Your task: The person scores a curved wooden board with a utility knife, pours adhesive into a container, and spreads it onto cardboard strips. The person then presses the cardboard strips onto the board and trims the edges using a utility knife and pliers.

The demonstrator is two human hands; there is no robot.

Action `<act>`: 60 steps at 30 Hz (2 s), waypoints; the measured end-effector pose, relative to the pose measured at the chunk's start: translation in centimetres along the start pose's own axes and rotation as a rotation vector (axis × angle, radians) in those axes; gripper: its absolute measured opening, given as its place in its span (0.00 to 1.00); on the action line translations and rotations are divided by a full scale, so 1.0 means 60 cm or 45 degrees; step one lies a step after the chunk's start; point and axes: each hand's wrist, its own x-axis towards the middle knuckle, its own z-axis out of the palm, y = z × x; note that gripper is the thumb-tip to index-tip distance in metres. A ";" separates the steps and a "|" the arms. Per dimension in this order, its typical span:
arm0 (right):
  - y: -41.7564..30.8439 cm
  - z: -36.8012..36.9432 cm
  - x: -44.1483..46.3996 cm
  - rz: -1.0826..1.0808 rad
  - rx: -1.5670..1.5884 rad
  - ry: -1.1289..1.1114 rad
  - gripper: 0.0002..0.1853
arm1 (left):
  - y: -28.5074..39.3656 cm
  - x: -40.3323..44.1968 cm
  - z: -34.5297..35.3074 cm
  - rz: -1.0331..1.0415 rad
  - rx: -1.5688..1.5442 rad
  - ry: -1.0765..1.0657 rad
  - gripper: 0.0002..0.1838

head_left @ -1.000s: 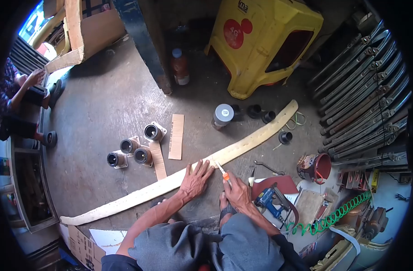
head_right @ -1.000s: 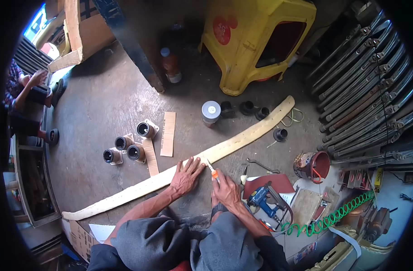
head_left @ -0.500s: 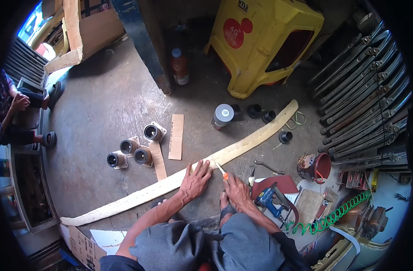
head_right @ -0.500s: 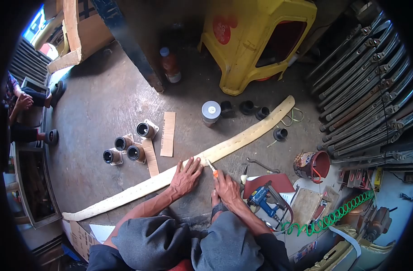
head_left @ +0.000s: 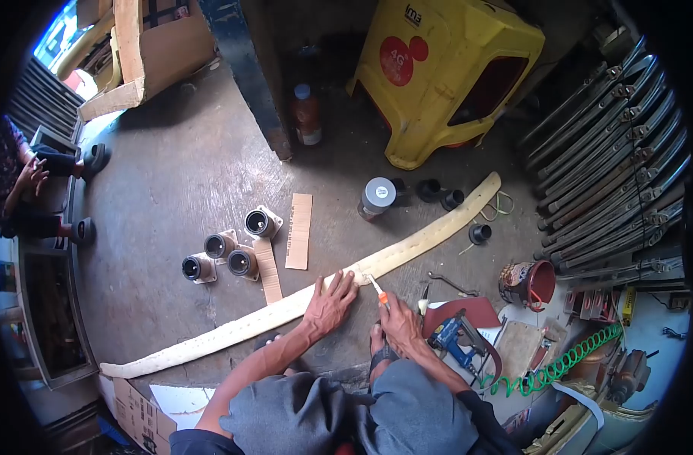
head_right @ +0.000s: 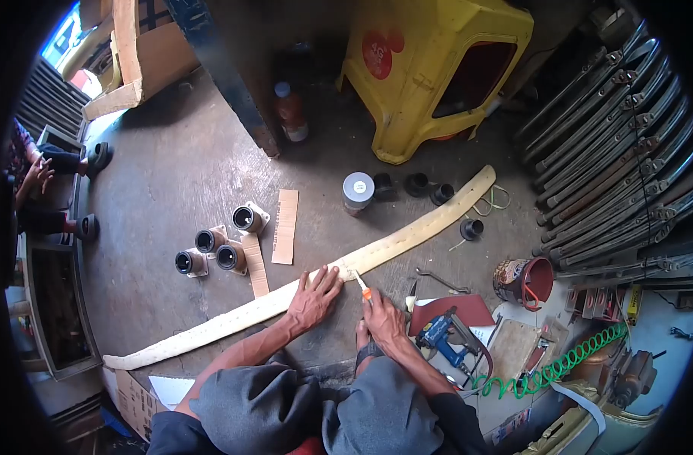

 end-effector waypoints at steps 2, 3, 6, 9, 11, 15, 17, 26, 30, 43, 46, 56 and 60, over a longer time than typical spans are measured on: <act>-0.011 -0.005 0.011 -0.166 0.021 0.117 0.23 | -0.007 0.008 0.003 0.035 -0.057 0.117 0.33; -0.020 -0.004 -0.010 -0.289 0.053 0.199 0.23 | -0.007 0.006 0.009 0.013 -0.038 0.100 0.34; -0.027 -0.005 -0.002 -0.365 -0.076 0.145 0.24 | -0.006 0.011 0.003 0.002 -0.001 0.022 0.34; -0.031 0.005 0.013 -0.150 -0.179 0.014 0.25 | -0.015 0.012 -0.004 0.002 -0.070 0.032 0.34; -0.036 0.007 0.002 -0.308 -0.092 0.158 0.24 | -0.009 0.004 0.005 0.014 -0.056 0.011 0.35; 0.002 0.032 0.018 -0.096 -0.083 0.089 0.22 | -0.009 0.006 0.007 0.015 -0.045 0.019 0.34; -0.016 0.008 0.024 -0.183 -0.046 0.166 0.21 | -0.014 0.013 -0.002 0.008 -0.050 0.033 0.34; -0.019 0.007 0.000 -0.120 0.123 0.113 0.20 | 0.003 -0.009 0.013 -0.007 -0.122 -0.032 0.38; -0.027 0.002 0.012 -0.032 0.047 0.092 0.21 | -0.006 -0.002 0.006 -0.003 -0.093 -0.003 0.39; -0.042 0.027 0.011 -0.314 -0.127 0.137 0.27 | -0.004 -0.008 0.010 -0.002 -0.090 -0.010 0.38; -0.040 0.028 0.018 -0.384 -0.117 0.211 0.26 | -0.006 0.001 0.007 -0.012 -0.081 -0.046 0.39; -0.017 0.047 0.048 -0.182 -0.119 0.089 0.22 | -0.004 0.000 0.001 -0.002 -0.078 -0.018 0.40; -0.061 0.005 0.034 -0.296 0.027 0.178 0.21 | -0.006 0.004 0.002 -0.015 -0.046 -0.011 0.41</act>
